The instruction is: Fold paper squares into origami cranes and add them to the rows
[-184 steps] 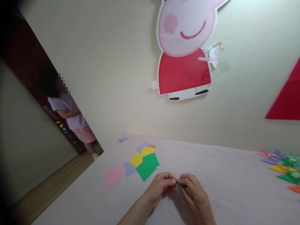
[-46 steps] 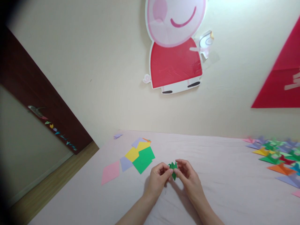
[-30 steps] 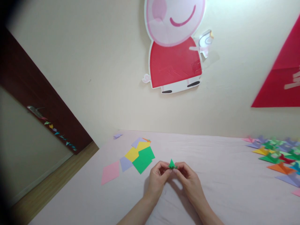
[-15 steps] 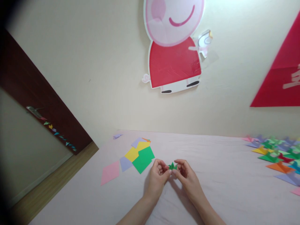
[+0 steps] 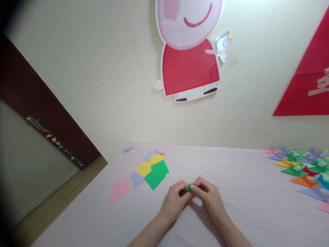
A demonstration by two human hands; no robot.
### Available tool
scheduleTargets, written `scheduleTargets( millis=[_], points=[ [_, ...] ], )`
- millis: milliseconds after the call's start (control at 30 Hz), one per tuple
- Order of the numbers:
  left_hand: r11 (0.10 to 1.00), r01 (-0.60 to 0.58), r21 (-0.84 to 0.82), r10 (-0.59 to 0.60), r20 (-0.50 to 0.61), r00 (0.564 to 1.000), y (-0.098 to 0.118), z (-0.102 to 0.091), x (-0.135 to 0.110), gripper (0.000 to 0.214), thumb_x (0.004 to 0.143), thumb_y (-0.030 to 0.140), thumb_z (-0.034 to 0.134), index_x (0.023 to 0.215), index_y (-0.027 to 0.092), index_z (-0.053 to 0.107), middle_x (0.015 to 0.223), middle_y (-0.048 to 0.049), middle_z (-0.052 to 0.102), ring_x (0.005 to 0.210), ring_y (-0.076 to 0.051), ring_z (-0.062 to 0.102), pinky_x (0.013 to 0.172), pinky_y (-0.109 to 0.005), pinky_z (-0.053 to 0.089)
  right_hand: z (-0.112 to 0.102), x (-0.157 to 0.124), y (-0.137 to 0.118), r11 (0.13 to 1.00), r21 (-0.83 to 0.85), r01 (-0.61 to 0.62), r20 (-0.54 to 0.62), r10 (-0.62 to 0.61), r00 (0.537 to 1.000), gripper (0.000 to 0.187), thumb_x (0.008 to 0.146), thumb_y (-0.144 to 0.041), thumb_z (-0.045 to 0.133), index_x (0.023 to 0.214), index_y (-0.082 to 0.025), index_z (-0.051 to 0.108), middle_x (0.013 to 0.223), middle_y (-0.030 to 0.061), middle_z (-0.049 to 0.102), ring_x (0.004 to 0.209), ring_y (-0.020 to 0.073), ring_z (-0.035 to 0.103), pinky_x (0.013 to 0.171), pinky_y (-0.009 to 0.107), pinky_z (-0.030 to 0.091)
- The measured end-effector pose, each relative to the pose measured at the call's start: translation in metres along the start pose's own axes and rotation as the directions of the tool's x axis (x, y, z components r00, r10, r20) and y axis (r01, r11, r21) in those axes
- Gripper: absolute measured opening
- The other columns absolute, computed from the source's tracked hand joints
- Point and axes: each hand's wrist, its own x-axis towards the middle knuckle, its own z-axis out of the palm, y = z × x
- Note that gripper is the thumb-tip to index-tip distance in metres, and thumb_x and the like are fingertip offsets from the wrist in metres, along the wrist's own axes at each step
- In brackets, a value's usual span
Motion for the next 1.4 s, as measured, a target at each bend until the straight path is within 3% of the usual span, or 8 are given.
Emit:
scheduleTargets(
  millis=[400,733,1200,1400],
  points=[
    [0.997,-0.013,-0.073,0.017,0.055,0.998,-0.004,-0.002,0.003,0.024,0.078,0.024,0.065,0.058,0.018,0.054,0.063,0.0052,0.042,0.063,-0.012,0.040,0.059,-0.025,0.028,0.004,-0.001,-0.005,0.998,0.060,-0.030,-0.008,0.030,1.000,0.037,0.067,-0.050,0.075,0.058,-0.018,0.059,0.059,-0.0030,0.050,0.061,0.0141,0.044,0.060,0.026,0.036],
    [0.993,-0.076,-0.091,0.082,0.075,0.994,-0.007,-0.001,0.004,0.034,0.092,0.035,0.052,0.062,0.018,0.051,0.069,0.0027,0.047,0.069,-0.014,0.044,0.064,-0.025,0.032,0.009,0.000,-0.008,0.999,0.046,-0.008,-0.013,0.009,1.000,0.047,0.069,-0.063,0.072,0.064,-0.019,0.056,0.058,-0.0036,0.052,0.059,0.0132,0.046,0.059,0.026,0.039],
    [0.999,0.019,-0.042,-0.017,0.039,0.999,-0.004,0.004,0.004,0.026,0.079,0.032,0.061,0.061,0.019,0.049,0.065,0.0042,0.045,0.065,-0.014,0.041,0.063,-0.025,0.033,0.010,0.000,-0.005,0.995,0.097,-0.013,-0.065,0.019,0.998,0.046,0.065,-0.061,0.076,0.063,-0.019,0.057,0.059,-0.0031,0.054,0.060,0.0132,0.046,0.060,0.026,0.038],
    [0.989,0.007,-0.150,-0.002,0.033,0.999,0.001,-0.001,0.005,0.031,0.077,0.036,0.062,0.056,0.019,0.047,0.063,0.0037,0.042,0.064,-0.014,0.039,0.062,-0.026,0.031,0.008,0.001,-0.006,0.996,0.090,-0.008,-0.026,0.011,1.000,0.043,0.069,-0.060,0.073,0.069,-0.019,0.059,0.063,-0.0028,0.055,0.062,0.0136,0.048,0.061,0.026,0.040]
  ],
)
